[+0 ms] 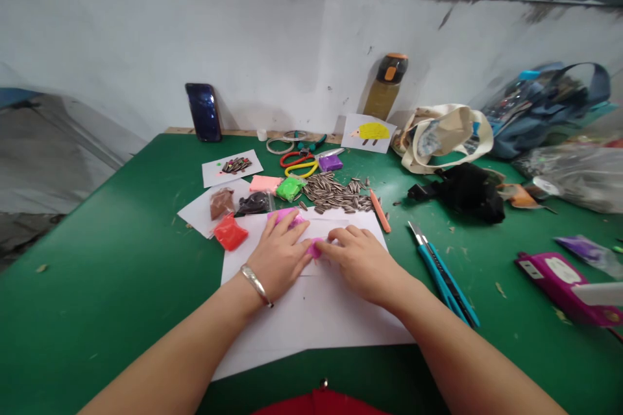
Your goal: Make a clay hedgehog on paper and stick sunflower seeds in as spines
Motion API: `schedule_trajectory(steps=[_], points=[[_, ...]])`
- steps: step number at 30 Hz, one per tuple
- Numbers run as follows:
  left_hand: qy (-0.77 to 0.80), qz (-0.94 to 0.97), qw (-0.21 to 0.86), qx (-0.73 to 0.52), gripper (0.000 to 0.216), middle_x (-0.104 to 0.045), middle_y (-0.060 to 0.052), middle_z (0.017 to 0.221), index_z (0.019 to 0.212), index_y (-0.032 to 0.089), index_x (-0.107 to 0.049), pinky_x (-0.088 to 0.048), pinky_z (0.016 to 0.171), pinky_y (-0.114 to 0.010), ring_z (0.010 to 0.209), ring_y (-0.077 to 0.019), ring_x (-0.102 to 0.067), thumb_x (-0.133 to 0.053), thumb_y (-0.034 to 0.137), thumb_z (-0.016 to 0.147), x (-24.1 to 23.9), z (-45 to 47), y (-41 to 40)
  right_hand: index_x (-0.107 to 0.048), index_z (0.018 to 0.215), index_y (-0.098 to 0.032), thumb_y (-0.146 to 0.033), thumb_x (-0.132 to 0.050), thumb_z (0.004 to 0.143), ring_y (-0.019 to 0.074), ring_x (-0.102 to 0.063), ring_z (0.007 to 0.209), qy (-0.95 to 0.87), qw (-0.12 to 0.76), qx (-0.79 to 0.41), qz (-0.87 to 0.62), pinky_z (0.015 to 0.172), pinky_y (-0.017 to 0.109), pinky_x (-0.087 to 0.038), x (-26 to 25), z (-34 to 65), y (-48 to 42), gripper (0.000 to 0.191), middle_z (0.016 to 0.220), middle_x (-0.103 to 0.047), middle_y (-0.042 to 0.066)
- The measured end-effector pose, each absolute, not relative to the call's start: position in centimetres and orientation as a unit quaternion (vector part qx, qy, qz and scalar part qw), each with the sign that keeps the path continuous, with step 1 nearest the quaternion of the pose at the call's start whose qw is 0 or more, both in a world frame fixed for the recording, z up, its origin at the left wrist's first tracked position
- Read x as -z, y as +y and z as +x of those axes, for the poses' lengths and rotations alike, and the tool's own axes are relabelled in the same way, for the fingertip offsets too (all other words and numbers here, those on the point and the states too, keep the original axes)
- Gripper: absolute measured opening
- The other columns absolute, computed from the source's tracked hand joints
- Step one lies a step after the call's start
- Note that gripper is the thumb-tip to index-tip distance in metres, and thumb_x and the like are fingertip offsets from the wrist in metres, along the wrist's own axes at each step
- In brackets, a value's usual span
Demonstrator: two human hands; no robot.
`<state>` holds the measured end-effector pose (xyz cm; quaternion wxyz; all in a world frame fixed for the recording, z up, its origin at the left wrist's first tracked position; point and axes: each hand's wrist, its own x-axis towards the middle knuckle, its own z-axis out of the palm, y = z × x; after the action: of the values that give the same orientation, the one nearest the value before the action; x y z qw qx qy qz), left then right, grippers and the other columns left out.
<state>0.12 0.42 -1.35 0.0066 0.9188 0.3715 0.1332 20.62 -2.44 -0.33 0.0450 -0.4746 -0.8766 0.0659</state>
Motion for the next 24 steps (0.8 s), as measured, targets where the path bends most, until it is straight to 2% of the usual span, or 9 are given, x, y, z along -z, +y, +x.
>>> schedule_trajectory(steps=[6,13,20,24], points=[[0.374,0.915,0.004,-0.152,0.026,-0.058,-0.011,0.128,0.1,0.018,-0.069,-0.027,0.106,-0.06,0.128,-0.0352,-0.038,-0.046,0.026,0.091,1.3,0.0,0.5,-0.05,0.126,-0.03,-0.017,-0.043,0.091,0.0233,-0.046,0.096,-0.879,0.039,-0.051,-0.472,0.077,0.035,-0.031,0.5,20.3,-2.4,0.039,0.11,-0.056,0.006],[0.369,0.917,-0.003,-0.15,0.026,-0.058,-0.011,0.128,0.098,0.019,-0.07,-0.028,0.104,-0.062,0.128,-0.0359,-0.038,-0.047,0.029,0.091,1.5,0.0,0.5,-0.052,0.124,-0.032,-0.007,-0.043,0.085,0.0195,-0.046,0.093,-0.871,0.06,-0.086,-0.479,0.079,0.032,-0.031,0.5,21.3,-2.3,0.047,0.113,-0.055,0.004],[0.375,0.918,-0.008,-0.133,0.026,-0.057,-0.011,0.129,0.099,0.02,-0.071,-0.027,0.104,-0.062,0.128,-0.0367,-0.037,-0.048,0.031,0.091,1.5,0.1,0.5,-0.055,0.121,-0.031,-0.011,-0.044,0.086,0.0217,-0.046,0.094,-0.878,0.035,-0.072,-0.471,0.075,0.033,-0.032,-0.1,21.0,-2.5,0.042,0.111,-0.057,0.006],[0.376,0.915,-0.011,-0.145,0.027,-0.057,-0.011,0.129,0.102,0.02,-0.069,-0.027,0.105,-0.061,0.128,-0.0362,-0.037,-0.047,0.031,0.091,1.4,0.1,0.4,-0.052,0.125,-0.03,-0.008,-0.042,0.085,0.0204,-0.046,0.094,-0.877,0.048,-0.088,-0.469,0.079,0.033,-0.033,0.0,21.3,-2.5,0.047,0.112,-0.057,0.005]])
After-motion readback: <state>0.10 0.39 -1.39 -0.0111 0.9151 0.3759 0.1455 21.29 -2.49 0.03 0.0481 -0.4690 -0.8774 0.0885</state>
